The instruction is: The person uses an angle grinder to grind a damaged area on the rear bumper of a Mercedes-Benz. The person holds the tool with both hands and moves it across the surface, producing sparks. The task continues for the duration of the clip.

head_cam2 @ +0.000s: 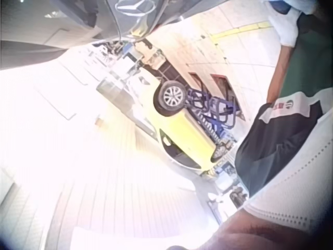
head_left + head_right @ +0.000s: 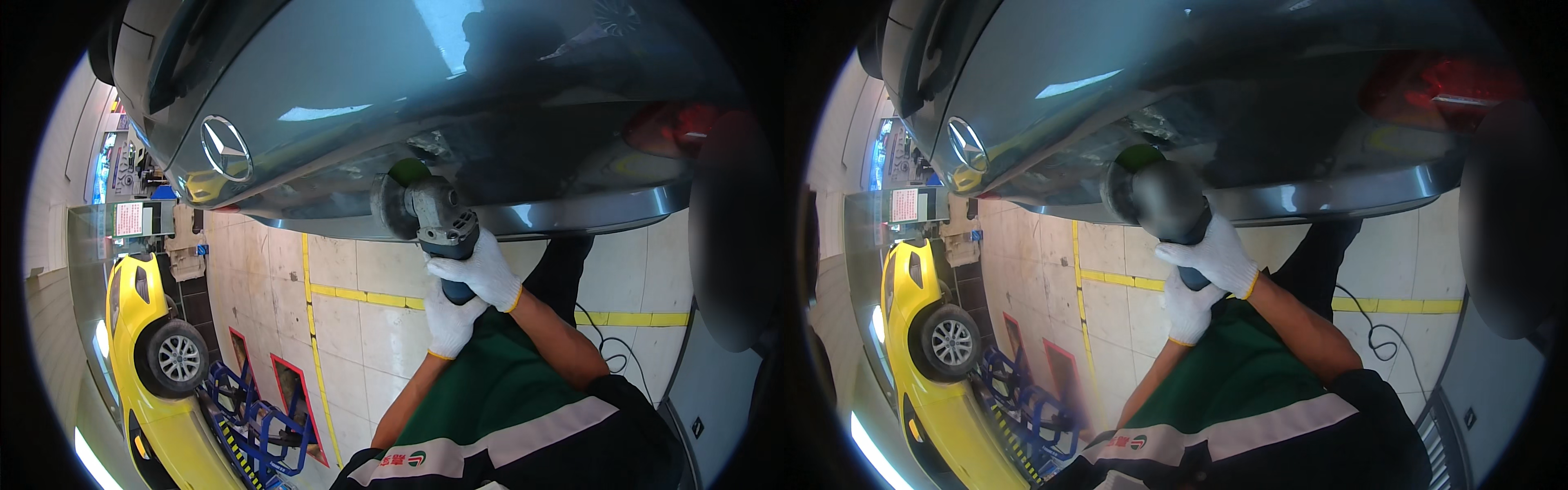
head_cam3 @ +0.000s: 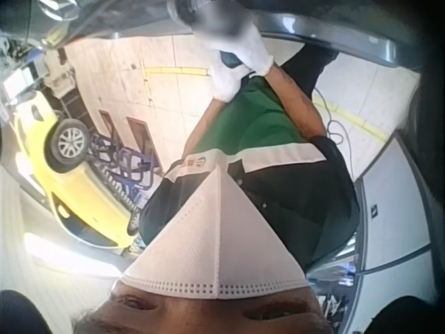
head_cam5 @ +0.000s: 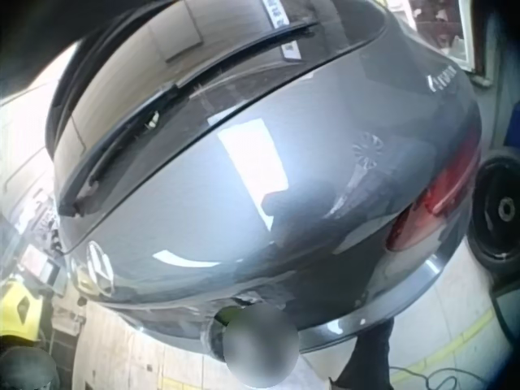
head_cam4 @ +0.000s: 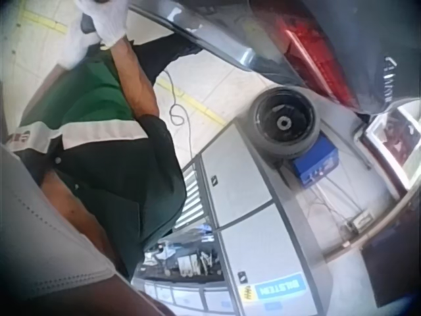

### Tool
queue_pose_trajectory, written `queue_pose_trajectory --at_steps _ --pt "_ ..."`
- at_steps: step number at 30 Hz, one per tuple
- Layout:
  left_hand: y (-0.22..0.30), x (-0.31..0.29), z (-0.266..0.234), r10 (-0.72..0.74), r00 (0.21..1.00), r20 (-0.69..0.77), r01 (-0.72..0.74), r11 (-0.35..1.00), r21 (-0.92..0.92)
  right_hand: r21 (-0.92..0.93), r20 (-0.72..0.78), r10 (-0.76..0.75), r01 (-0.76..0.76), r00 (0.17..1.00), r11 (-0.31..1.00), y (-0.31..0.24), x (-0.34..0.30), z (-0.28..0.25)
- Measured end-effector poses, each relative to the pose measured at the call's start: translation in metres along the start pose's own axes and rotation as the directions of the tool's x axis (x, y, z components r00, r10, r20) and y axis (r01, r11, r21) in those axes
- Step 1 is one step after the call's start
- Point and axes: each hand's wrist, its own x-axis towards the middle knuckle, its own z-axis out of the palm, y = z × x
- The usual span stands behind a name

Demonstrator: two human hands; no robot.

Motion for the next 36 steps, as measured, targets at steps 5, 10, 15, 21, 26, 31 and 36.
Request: queue_pose_trajectory --at_steps 5,10,15,21,26,31,36 --pt "-0.011 -0.001 -0.001 -0.003 1.0 0.0 0.003 1.0 -0.027 0.015 0.024 0.019 -0.019 1.0 1.0 -0.006 0.0 0.003" --pt "-0.009 -0.001 0.0 -0.002 1.0 0.01 0.002 1.0 -0.022 0.047 0.074 0.111 -0.114 0.991 0.992 -0.011 -0.001 -0.001" --pt "-0.01 0.001 -0.001 0.021 1.0 0.009 -0.021 1.0 -0.011 0.016 0.019 0.02 -0.02 1.0 1.0 -0.003 0.001 0.0" --pt "-0.006 -0.001 0.001 0.007 1.0 0.005 -0.007 1.0 -0.021 0.043 0.054 0.077 -0.079 0.996 0.996 -0.014 -0.001 -0.001" --pt "0.0 -0.001 0.001 0.0 1.0 0.017 0.0 1.0 -0.001 0.04 0.036 0.045 -0.047 0.998 0.998 -0.002 -0.001 -0.002" --pt "0.0 -0.002 -0.001 -0.011 1.0 0.01 0.01 1.0 0.017 0.001 -0.008 0.023 -0.023 1.0 1.0 -0.003 0.0 0.0" --pt "-0.004 0.001 0.0 0.009 1.0 0.013 -0.009 1.0 -0.001 -0.026 -0.029 -0.034 0.033 0.999 0.999 0.003 0.002 0.001"
